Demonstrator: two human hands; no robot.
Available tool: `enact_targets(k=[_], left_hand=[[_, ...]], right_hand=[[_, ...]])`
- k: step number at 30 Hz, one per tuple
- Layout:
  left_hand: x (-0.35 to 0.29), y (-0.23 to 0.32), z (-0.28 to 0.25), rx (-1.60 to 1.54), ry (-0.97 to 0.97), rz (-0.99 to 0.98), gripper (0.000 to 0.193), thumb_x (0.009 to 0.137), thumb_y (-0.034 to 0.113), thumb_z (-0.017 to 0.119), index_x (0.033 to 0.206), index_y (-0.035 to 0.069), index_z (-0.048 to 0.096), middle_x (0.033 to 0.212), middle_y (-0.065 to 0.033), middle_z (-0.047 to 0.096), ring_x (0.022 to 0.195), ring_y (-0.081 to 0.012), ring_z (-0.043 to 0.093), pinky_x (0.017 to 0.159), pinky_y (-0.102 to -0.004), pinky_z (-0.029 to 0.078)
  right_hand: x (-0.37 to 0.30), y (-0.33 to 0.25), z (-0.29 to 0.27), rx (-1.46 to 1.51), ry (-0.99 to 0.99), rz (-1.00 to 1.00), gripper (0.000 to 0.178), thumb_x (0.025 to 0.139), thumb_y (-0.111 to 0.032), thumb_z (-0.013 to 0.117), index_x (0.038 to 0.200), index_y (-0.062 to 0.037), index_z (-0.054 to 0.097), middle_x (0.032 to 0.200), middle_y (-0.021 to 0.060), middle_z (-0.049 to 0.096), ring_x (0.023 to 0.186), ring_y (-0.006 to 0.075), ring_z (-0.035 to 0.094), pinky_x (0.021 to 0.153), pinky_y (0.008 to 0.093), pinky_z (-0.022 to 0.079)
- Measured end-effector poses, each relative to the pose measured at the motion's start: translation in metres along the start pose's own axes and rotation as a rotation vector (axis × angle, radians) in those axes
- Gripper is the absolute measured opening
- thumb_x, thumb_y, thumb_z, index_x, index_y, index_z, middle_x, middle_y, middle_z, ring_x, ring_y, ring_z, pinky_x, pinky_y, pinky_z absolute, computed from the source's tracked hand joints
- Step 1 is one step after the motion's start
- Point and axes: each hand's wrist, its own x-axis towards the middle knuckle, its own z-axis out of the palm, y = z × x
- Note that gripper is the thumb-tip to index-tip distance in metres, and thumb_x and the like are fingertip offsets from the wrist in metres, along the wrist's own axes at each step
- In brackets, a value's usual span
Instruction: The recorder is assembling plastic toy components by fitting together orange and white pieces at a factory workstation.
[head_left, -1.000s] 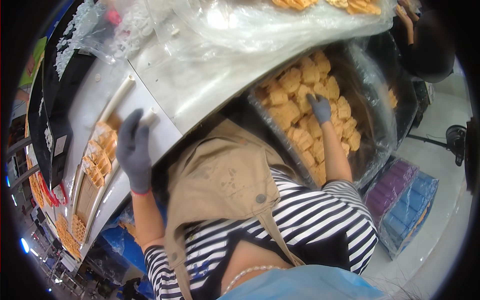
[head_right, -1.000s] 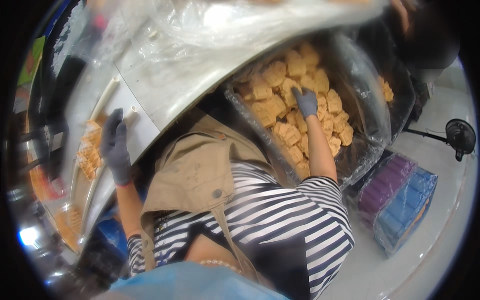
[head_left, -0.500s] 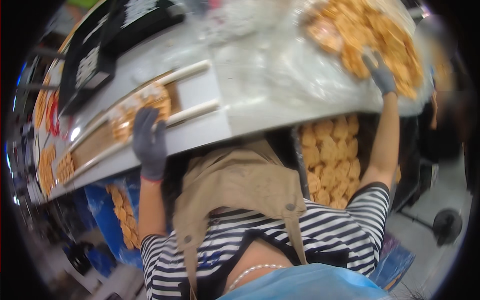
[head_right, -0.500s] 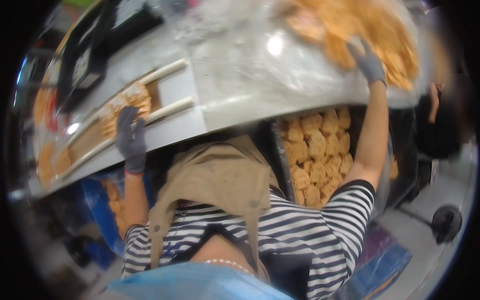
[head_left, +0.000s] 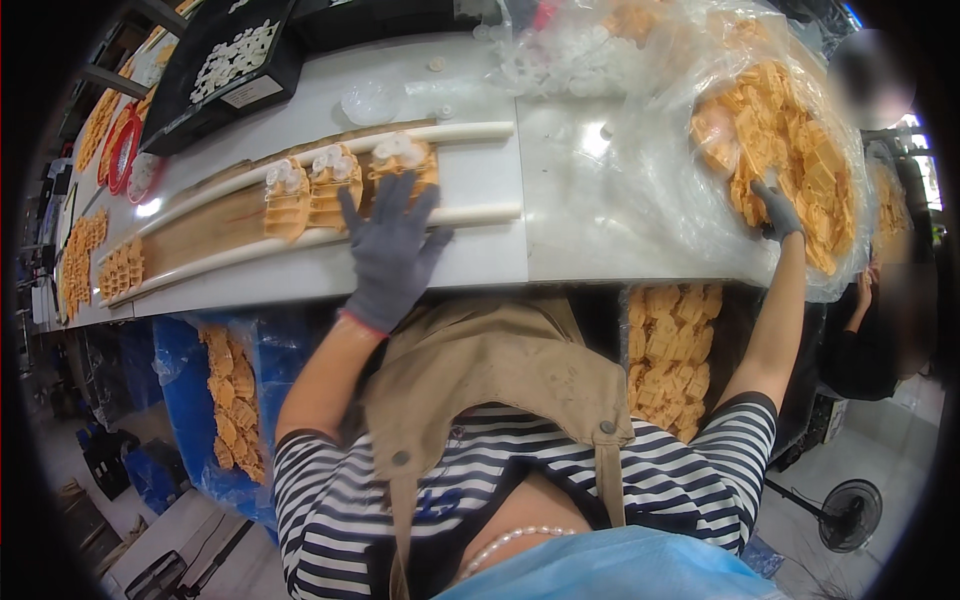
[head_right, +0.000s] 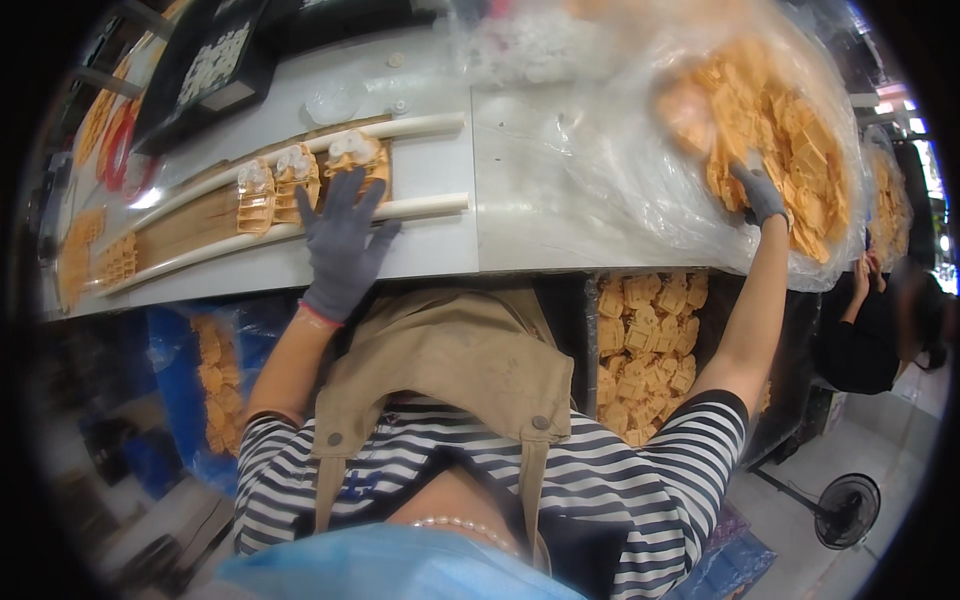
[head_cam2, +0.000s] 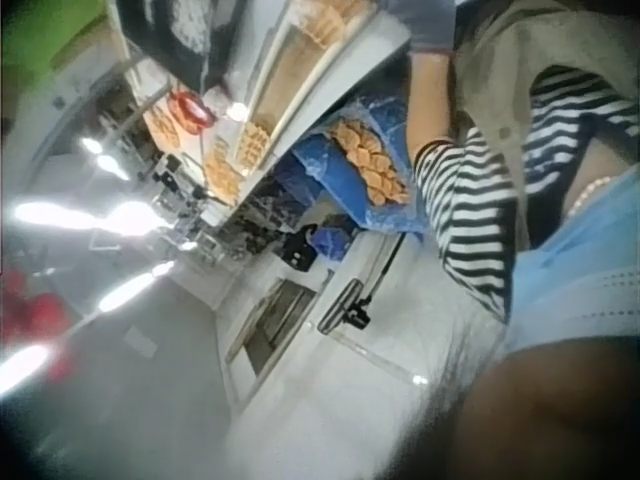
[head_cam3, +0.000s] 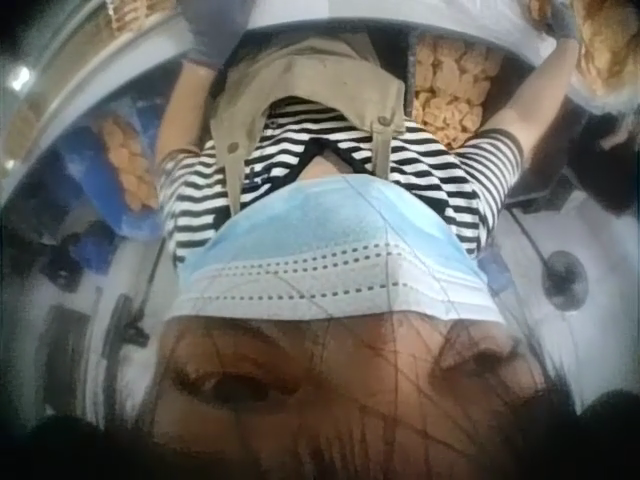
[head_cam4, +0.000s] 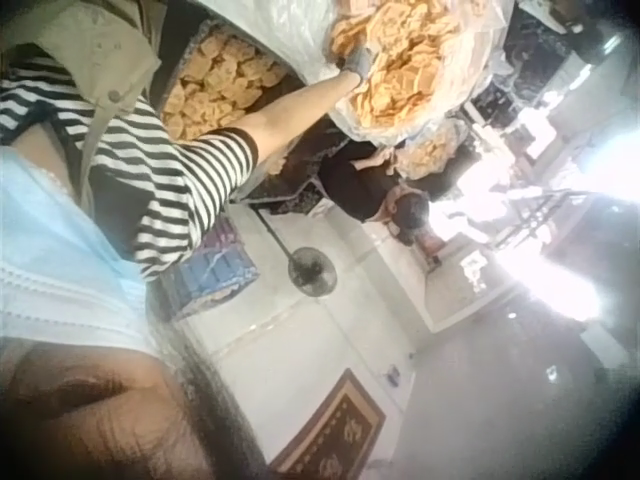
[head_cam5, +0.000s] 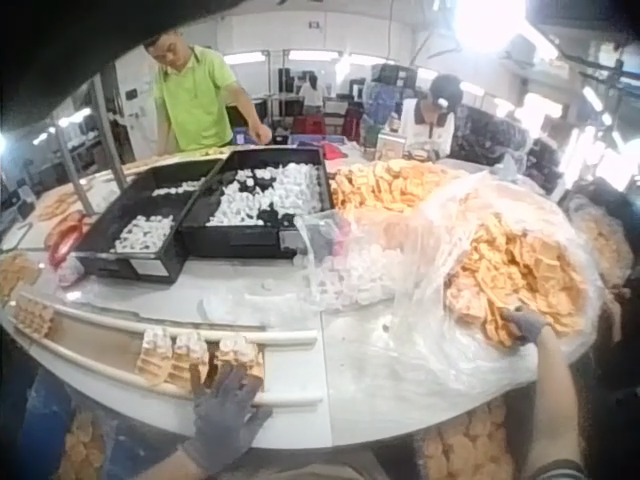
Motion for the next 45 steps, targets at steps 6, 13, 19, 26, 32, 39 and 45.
enact_targets(k=[6, 13, 19, 26, 32, 39, 45], left_hand=[[0.007, 0.003, 0.0, -0.193, 0.04, 0.016, 0.051, 0.074, 0.022, 0.074, 0.12, 0.009, 0.056, 0.131, -0.0169, 0.047, 0.117, -0.0361, 0.048, 0.104, -0.0553, 0.027], [0.029, -0.005, -0.005, -0.209, -0.011, -0.245, 0.071, 0.078, 0.026, 0.071, 0.136, 0.006, 0.037, 0.138, -0.0276, 0.036, 0.105, -0.0419, 0.056, 0.084, -0.0425, 0.05], [0.045, -0.012, 0.005, -0.294, -0.157, -0.374, 0.087, 0.077, 0.024, 0.071, 0.146, 0.01, 0.02, 0.143, -0.0264, 0.031, 0.101, -0.0391, 0.061, 0.082, -0.0403, 0.052], [0.052, -0.016, 0.004, -1.151, -0.075, -0.655, 0.077, 0.077, 0.012, 0.07, 0.14, 0.0, 0.03, 0.13, -0.0164, 0.049, 0.116, -0.0237, 0.053, 0.097, -0.033, 0.044], [0.048, 0.01, -0.012, -2.211, -0.302, -0.826, 0.051, 0.085, 0.002, 0.056, 0.133, -0.005, 0.038, 0.122, -0.0135, 0.054, 0.114, -0.023, 0.054, 0.098, -0.0344, 0.045], [0.04, 0.028, -0.003, -2.47, -0.474, -0.854, 0.042, 0.09, 0.007, 0.048, 0.13, -0.004, 0.041, 0.123, -0.0145, 0.053, 0.114, -0.0242, 0.054, 0.102, -0.0368, 0.042], [0.042, 0.039, -0.009, -2.517, -0.39, -0.806, 0.044, 0.094, 0.027, 0.052, 0.127, -0.002, 0.045, 0.116, -0.0111, 0.056, 0.109, -0.0198, 0.054, 0.098, -0.0331, 0.043]], right_hand=[[0.022, 0.035, -0.009, 0.436, -0.082, -0.02, 0.052, 0.078, -0.05, 0.058, 0.121, -0.021, 0.049, 0.117, 0.0074, 0.05, 0.094, 0.0285, 0.053, 0.069, 0.0468, 0.048], [0.05, 0.143, -0.047, 0.287, 0.369, -0.242, 0.044, 0.082, -0.038, 0.061, 0.102, 0.0008, 0.066, 0.086, 0.0103, 0.066, 0.079, 0.0212, 0.062, 0.074, 0.034, 0.049], [-0.004, 0.137, -0.062, -0.146, 0.358, -0.156, 0.046, 0.078, -0.03, 0.069, 0.108, 0.0046, 0.065, 0.094, 0.016, 0.068, 0.091, 0.0234, 0.064, 0.079, 0.0319, 0.048], [-0.056, 0.118, -0.049, 0.971, 0.343, -0.305, 0.029, 0.089, -0.02, 0.063, 0.115, -0.0074, 0.06, 0.107, 0.0035, 0.065, 0.094, 0.0157, 0.061, 0.075, 0.0329, 0.05], [-0.155, 0.005, 0.048, 1.381, -0.15, -0.435, 0.017, 0.094, -0.016, 0.056, 0.11, -0.0129, 0.061, 0.096, -0.0028, 0.062, 0.078, 0.0057, 0.055, 0.064, 0.0177, 0.041], [-0.278, -0.114, 0.109, 1.044, -0.755, -0.336, 0.021, 0.09, -0.02, 0.062, 0.102, -0.0042, 0.056, 0.069, 0.0, 0.055, 0.05, 0.0051, 0.049, 0.043, 0.0157, 0.038], [-0.297, -0.142, 0.133, 0.816, -0.918, -0.346, 0.021, 0.087, -0.018, 0.066, 0.096, -0.0005, 0.058, 0.072, 0.0029, 0.061, 0.056, 0.0068, 0.058, 0.047, 0.0175, 0.046]])
